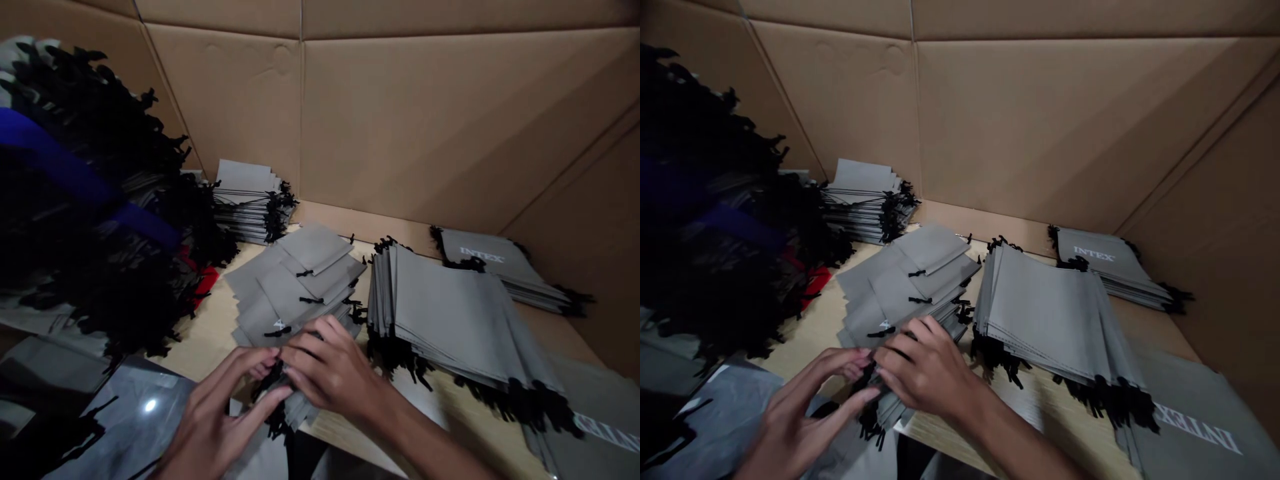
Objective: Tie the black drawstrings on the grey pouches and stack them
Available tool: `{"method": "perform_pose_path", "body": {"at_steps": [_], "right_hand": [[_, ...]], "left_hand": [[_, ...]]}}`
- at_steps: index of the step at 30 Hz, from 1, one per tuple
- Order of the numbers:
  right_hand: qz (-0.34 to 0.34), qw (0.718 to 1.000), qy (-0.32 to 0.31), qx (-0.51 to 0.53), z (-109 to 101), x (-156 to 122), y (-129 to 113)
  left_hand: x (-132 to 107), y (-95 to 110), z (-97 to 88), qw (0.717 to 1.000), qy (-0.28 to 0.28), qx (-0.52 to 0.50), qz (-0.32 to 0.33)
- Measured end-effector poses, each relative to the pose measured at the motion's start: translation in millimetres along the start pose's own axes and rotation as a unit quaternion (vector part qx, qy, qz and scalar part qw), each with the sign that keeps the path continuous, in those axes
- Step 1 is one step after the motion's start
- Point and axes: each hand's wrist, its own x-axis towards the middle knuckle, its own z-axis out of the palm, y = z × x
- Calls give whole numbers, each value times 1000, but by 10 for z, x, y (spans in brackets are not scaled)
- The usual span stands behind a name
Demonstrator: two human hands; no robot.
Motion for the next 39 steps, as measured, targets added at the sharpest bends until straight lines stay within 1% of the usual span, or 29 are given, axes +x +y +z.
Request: {"method": "perform_pose_path", "body": {"at_steps": [3, 6, 9, 13, 16, 20, 24, 28, 31, 34, 36, 39], "right_hand": [[0, 1000, 11, -15, 23, -4, 8], [-2, 1000, 3, -21, 30, -5, 29], [-15, 999, -9, -33, 24, 1, 58], [-63, 995, -27, -73, 32, 3, 105], [-93, 991, -38, -90, 47, -3, 126], [-111, 988, -50, -90, 60, -2, 122], [-132, 990, -13, -56, 75, 7, 100], [-142, 989, 1, -46, 100, 11, 61], [-151, 987, 15, -46, 111, 27, 26], [-150, 987, 20, -51, 93, 47, 18], [-148, 987, 14, -57, 64, 49, 36], [-135, 988, 1, -72, 15, 36, 83]], "left_hand": [[13, 6, 22, 999, -5, 19, 39], [43, 17, -7, 999, -2, 22, 49], [77, 57, -63, 1000, -1, 2, 28], [93, 91, -117, 1000, 6, -26, -15], [103, 63, -118, 999, -2, -28, -25], [136, 32, -83, 999, -14, -16, -32], [140, 17, -48, 994, -31, -58, -92], [145, -37, -55, 977, -59, -115, -169], [186, -87, -81, 968, -60, -148, -194], [222, -117, -93, 964, -46, -171, -197], [227, -116, -92, 968, -45, -159, -188], [226, -91, -97, 981, -62, -112, -145]]}}
